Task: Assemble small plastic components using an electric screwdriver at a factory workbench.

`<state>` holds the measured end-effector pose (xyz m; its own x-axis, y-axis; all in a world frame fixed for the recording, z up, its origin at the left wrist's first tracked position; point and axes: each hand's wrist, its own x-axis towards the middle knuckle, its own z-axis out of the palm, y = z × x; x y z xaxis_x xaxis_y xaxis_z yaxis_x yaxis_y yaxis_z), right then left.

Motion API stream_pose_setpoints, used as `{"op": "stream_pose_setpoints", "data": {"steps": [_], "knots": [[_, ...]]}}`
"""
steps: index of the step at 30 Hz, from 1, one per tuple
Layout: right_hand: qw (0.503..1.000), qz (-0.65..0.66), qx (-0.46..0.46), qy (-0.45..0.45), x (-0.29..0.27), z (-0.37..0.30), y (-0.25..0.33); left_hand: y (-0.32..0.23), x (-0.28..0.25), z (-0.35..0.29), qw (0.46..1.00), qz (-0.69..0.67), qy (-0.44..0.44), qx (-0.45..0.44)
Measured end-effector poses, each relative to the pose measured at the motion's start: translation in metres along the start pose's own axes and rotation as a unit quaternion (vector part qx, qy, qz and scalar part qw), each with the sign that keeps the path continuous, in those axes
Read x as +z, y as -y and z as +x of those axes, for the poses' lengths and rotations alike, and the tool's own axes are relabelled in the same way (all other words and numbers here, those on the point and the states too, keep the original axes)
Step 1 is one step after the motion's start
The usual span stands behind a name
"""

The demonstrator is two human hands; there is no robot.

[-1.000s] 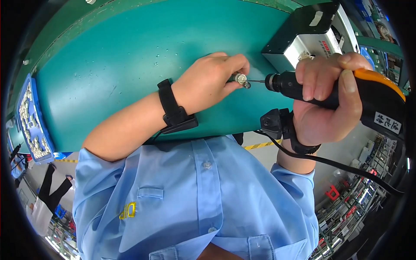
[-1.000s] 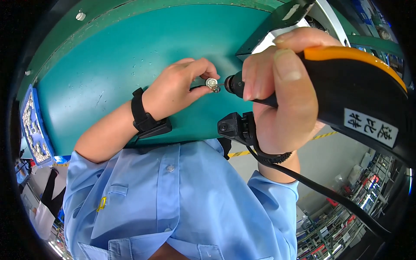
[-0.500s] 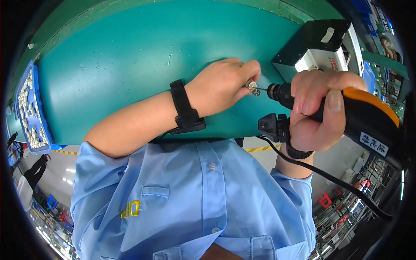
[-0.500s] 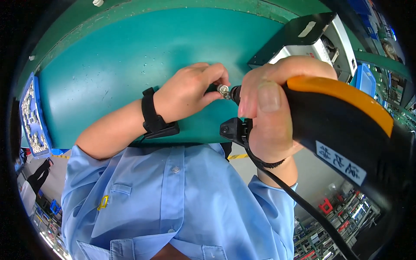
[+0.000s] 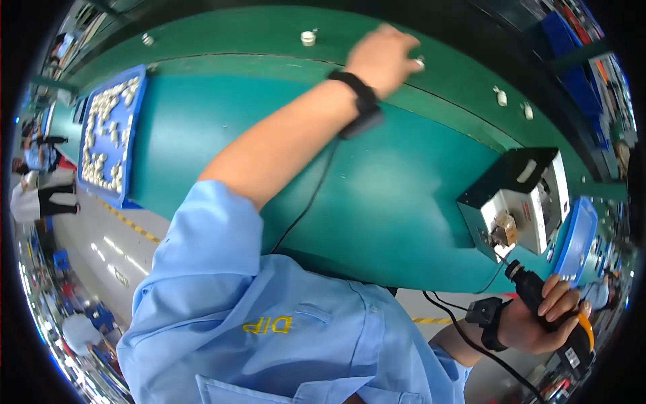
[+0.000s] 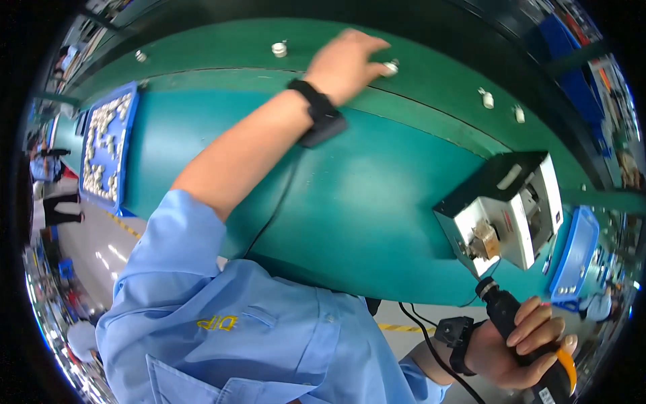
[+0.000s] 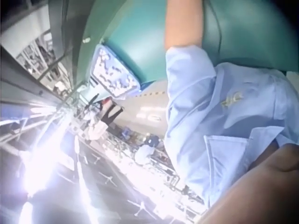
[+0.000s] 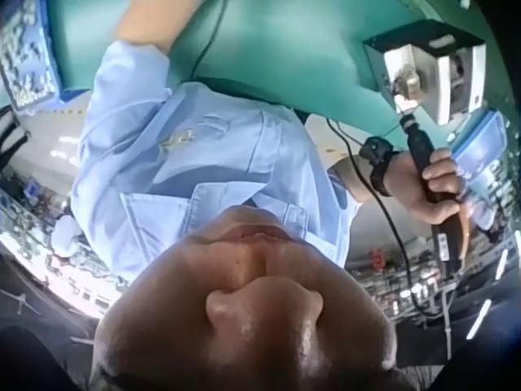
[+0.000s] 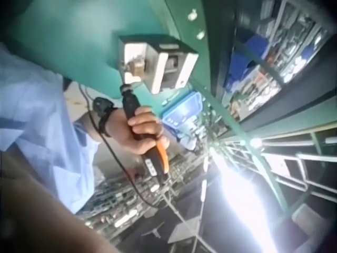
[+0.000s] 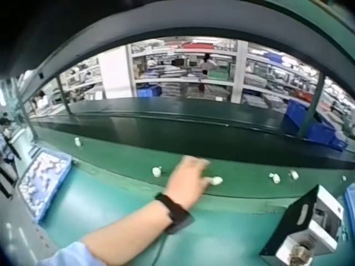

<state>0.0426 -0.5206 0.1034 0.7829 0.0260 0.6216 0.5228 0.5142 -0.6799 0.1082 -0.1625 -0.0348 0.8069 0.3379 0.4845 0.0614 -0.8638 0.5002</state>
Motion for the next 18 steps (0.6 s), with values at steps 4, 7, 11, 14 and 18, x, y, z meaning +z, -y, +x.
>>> {"op": "stream_pose_setpoints", "data": {"steps": [4, 7, 11, 14, 18], "knots": [[0.999, -0.028, 0.014, -0.014, -0.021, -0.001, 0.011, 0.036, -0.055, -0.001, 0.986, 0.135, -0.085, -0.045], [0.998, -0.059, -0.007, -0.006, -0.015, 0.01, 0.006, 0.14, -0.077, -0.014, 0.982, 0.14, -0.02, -0.126], [0.994, -0.11, -0.014, 0.016, -0.024, 0.016, 0.005, 0.145, -0.063, -0.013, 0.981, -0.046, 0.066, -0.178], [0.992, -0.116, -0.006, 0.041, -0.023, 0.013, -0.008, 0.092, -0.057, -0.034, 0.971, -0.126, 0.072, -0.19], [0.991, -0.124, -0.001, 0.05, -0.023, 0.011, -0.014, -0.002, -0.046, -0.073, 0.948, -0.234, 0.149, -0.159]]}}
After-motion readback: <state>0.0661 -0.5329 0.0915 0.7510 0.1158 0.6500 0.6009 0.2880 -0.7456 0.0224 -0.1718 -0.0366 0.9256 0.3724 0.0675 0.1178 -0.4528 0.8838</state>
